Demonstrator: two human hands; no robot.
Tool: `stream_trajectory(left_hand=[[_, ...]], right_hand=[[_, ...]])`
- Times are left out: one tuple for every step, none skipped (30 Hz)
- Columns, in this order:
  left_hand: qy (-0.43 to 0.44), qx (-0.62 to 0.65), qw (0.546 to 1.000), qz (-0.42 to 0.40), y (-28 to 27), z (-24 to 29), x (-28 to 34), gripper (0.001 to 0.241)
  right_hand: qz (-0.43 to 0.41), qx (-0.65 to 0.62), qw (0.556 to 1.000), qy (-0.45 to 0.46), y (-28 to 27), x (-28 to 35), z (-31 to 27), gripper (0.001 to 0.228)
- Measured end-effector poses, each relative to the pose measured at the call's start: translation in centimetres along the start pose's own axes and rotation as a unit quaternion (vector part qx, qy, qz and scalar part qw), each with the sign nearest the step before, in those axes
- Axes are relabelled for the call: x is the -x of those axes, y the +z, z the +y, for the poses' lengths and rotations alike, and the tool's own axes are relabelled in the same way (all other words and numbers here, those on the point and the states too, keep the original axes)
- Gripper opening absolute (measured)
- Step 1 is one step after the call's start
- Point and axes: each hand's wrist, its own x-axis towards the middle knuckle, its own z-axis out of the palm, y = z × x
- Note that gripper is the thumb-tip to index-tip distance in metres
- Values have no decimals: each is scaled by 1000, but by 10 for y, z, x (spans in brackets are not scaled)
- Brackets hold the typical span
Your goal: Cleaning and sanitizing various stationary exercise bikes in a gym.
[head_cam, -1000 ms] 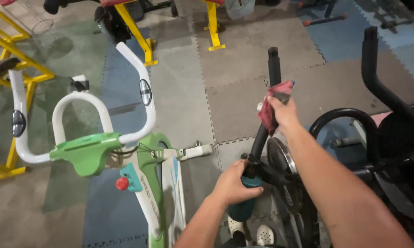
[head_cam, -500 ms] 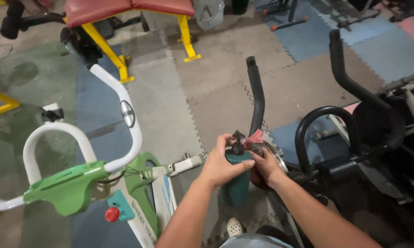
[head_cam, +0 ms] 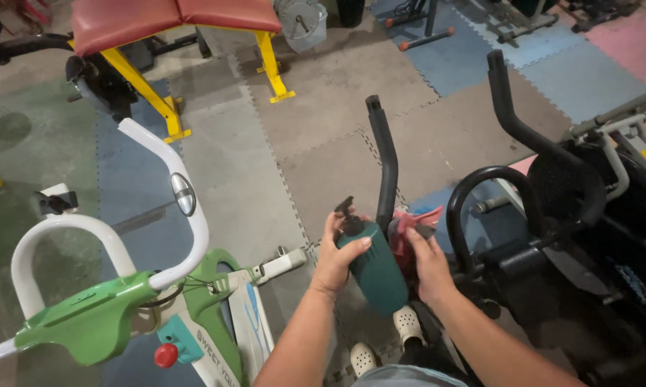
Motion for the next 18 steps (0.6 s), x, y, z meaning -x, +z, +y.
stream_trajectory(left_hand=[[2, 0, 1000, 2, 4, -2, -1, 75], [29, -1, 999, 27, 8, -2, -2, 79], [55, -2, 997, 51, 13, -3, -4, 83], [57, -3, 997, 54, 19, 3, -5, 83], [82, -19, 994, 68, 26, 8, -7, 85], [106, -35, 990, 81, 35, 11, -9, 87], [107, -35, 990, 82, 35, 10, -12, 87], [125, -50, 987, 92, 36, 10, -16, 93], [143, -66, 982, 103, 37, 9, -20, 100], [147, -65, 981, 106, 44, 15, -17, 100], [168, -132, 973, 91, 51, 22, -15, 98], [189, -199, 959, 75, 59, 28, -13, 97], [192, -199, 958, 76, 63, 30, -16, 97], [205, -230, 947, 86, 66, 30, -17, 95], [218, -260, 936, 97, 69, 31, -18, 94], [217, -261, 935, 100, 75, 35, -19, 94], [216, -285, 927, 114, 81, 39, -20, 94], [215, -307, 918, 128, 87, 43, -22, 95]], right_hand=[[-3, 1, 1000, 0, -6, -5, 1, 52], [-26, -51, 997, 56, -11, -11, 2, 50], [-49, -102, 987, 112, -16, -18, 3, 49], [-52, -101, 987, 114, -16, -18, 0, 49], [-70, -121, 978, 155, -17, -18, -3, 47], [-86, -142, 967, 193, -20, -19, -7, 45], [-87, -140, 967, 194, -17, -19, -12, 45], [-95, -155, 960, 215, -15, -19, -18, 47], [-102, -169, 952, 236, -12, -18, -24, 50], [-106, -166, 952, 236, -17, -21, -22, 50], [-154, -178, 943, 236, -21, -25, -21, 42], [-201, -190, 932, 235, -25, -29, -20, 36], [-204, -189, 931, 235, -23, -30, -24, 36], [-217, -186, 931, 226, -22, -30, -27, 38], [-230, -184, 931, 217, -22, -30, -29, 39], [-231, -183, 930, 220, -21, -29, -34, 39], [-219, -163, 940, 206, -19, -29, -39, 38], [-208, -144, 948, 192, -17, -29, -45, 36]])
